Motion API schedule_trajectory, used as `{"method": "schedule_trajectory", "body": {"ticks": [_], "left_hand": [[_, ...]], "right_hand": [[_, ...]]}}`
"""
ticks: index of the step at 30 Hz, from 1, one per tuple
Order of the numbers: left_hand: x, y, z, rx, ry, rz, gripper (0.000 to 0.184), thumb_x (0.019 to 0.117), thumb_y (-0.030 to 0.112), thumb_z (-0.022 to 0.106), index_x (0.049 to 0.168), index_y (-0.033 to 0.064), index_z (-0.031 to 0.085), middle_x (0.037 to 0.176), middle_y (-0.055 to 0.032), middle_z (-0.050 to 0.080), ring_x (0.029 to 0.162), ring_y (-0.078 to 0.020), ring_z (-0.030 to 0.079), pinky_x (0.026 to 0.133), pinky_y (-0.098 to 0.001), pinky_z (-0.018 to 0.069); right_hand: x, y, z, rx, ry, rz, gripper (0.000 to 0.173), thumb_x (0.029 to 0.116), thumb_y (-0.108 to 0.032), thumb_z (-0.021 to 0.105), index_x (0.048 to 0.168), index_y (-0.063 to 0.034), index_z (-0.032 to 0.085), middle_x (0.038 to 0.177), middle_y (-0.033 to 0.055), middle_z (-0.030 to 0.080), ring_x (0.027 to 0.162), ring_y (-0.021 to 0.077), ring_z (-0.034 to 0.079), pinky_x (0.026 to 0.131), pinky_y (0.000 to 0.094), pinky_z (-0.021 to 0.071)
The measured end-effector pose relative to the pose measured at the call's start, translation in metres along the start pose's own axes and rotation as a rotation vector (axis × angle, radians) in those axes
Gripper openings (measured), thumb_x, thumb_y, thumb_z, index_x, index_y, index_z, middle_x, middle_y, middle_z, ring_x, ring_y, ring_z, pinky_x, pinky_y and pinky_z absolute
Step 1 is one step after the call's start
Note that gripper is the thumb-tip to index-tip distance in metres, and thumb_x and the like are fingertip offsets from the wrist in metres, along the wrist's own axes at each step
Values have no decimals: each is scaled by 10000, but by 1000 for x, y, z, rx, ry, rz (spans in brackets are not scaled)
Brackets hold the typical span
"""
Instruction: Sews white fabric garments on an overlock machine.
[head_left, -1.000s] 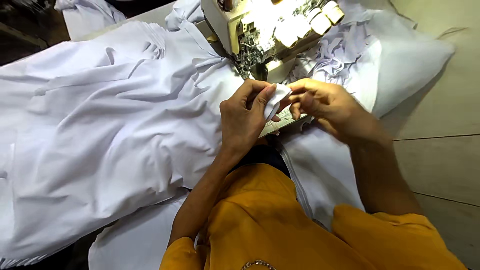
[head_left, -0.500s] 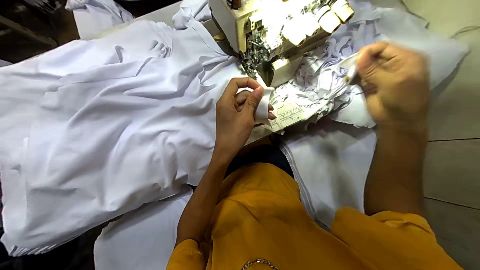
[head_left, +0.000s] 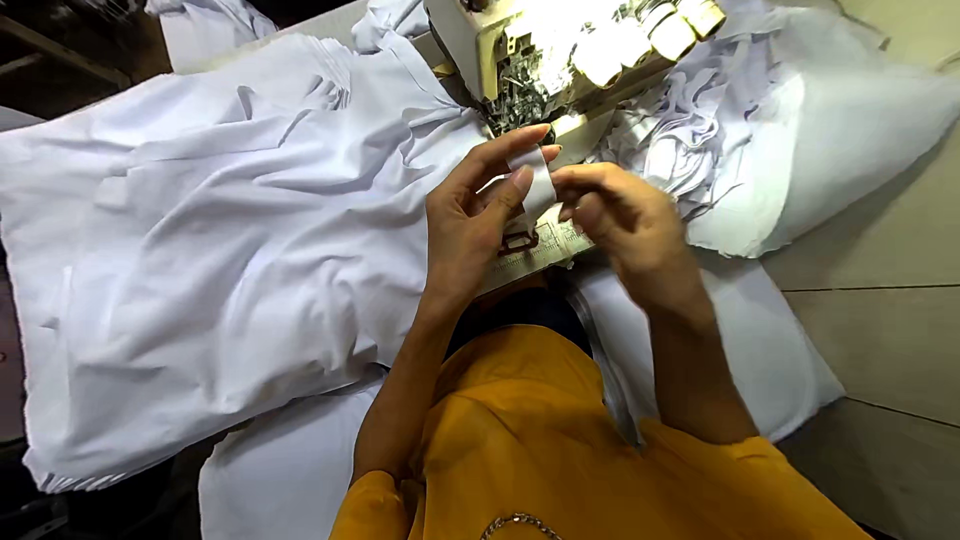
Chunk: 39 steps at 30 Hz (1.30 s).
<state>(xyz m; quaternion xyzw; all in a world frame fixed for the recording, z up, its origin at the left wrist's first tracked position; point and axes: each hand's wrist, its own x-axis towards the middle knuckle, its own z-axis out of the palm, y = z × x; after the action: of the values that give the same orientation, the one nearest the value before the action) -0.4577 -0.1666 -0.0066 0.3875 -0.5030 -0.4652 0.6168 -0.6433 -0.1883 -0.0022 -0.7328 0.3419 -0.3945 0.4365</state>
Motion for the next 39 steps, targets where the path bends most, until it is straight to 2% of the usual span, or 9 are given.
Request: {"method": "schedule_trajectory", "body": {"ticks": [4, 13, 17, 22, 26, 29, 31, 35, 39], "left_hand": [[15, -9, -15, -16, 5, 119, 304, 1006, -65, 541, 1299, -105, 612, 1220, -193, 711, 1125, -277, 705, 1001, -397, 586], [30, -2, -67, 905, -13, 396, 338, 979, -62, 536, 1225, 42, 742, 1095, -127, 716, 994, -154, 677, 893, -267, 544], [40, 7, -83, 1009, -177, 448, 121, 979, 81, 663, 1030, 40, 765, 1192, -188, 637, 1149, -257, 610, 1014, -336, 501], [53, 26, -100, 1066, -417, 449, 153, 1009, 170, 627, 946, 75, 730, 1373, -190, 570, 1342, -326, 482, 1146, -435, 382], [56, 35, -96, 1080, -567, 456, 183, 1040, 189, 568, 1033, 51, 687, 1065, -119, 691, 1048, -263, 636, 924, -434, 479], [52, 46, -72, 1045, -719, 449, 153, 1023, 150, 574, 1019, 49, 688, 942, -104, 663, 925, -248, 654, 808, -418, 526], [48, 52, -54, 1021, -827, 479, 132, 1014, 106, 575, 1016, 59, 698, 932, -96, 638, 904, -237, 637, 775, -377, 528], [44, 65, -30, 954, -910, 494, 132, 958, -5, 605, 1053, 50, 680, 946, -89, 596, 885, -207, 609, 752, -315, 525], [58, 67, -32, 875, -790, 350, 156, 975, 25, 608, 1124, 19, 652, 1016, -85, 684, 905, -144, 677, 812, -293, 571]], "right_hand": [[-5, 14, 30, 172, 142, 115, 173, 967, -121, 698, 1128, -58, 694, 849, 10, 702, 664, 67, 620, 571, 184, 510], [-28, 46, 32, 208, 207, 294, 118, 991, -143, 679, 1066, -67, 728, 845, 14, 728, 699, 76, 664, 631, 201, 553], [-37, 51, 30, 195, 184, 353, 99, 986, -149, 685, 1047, -81, 723, 829, 5, 725, 697, 76, 671, 646, 210, 563], [-47, 56, 15, 186, 97, 372, 104, 999, -134, 638, 1011, -70, 720, 753, -5, 690, 661, 63, 628, 635, 196, 525], [-50, 51, 2, -70, -14, 412, 162, 1017, -256, 622, 1012, -140, 736, 828, -40, 706, 721, 45, 639, 671, 221, 533], [-42, 30, 5, -378, 72, 289, 310, 1044, -385, 547, 1220, -183, 704, 1104, 1, 695, 935, 128, 630, 794, 361, 519], [-31, 10, 12, -379, 116, 125, 405, 1041, -408, 556, 1331, -142, 651, 1239, 32, 670, 1044, 143, 615, 844, 335, 510], [-13, -5, 31, -27, 147, -36, 250, 958, -222, 718, 1148, -62, 689, 1020, -21, 694, 948, 44, 660, 842, 218, 568], [-10, -1, 35, 136, 186, 34, 125, 989, -167, 681, 1066, -74, 710, 902, -14, 737, 799, 76, 690, 736, 228, 579]]}}
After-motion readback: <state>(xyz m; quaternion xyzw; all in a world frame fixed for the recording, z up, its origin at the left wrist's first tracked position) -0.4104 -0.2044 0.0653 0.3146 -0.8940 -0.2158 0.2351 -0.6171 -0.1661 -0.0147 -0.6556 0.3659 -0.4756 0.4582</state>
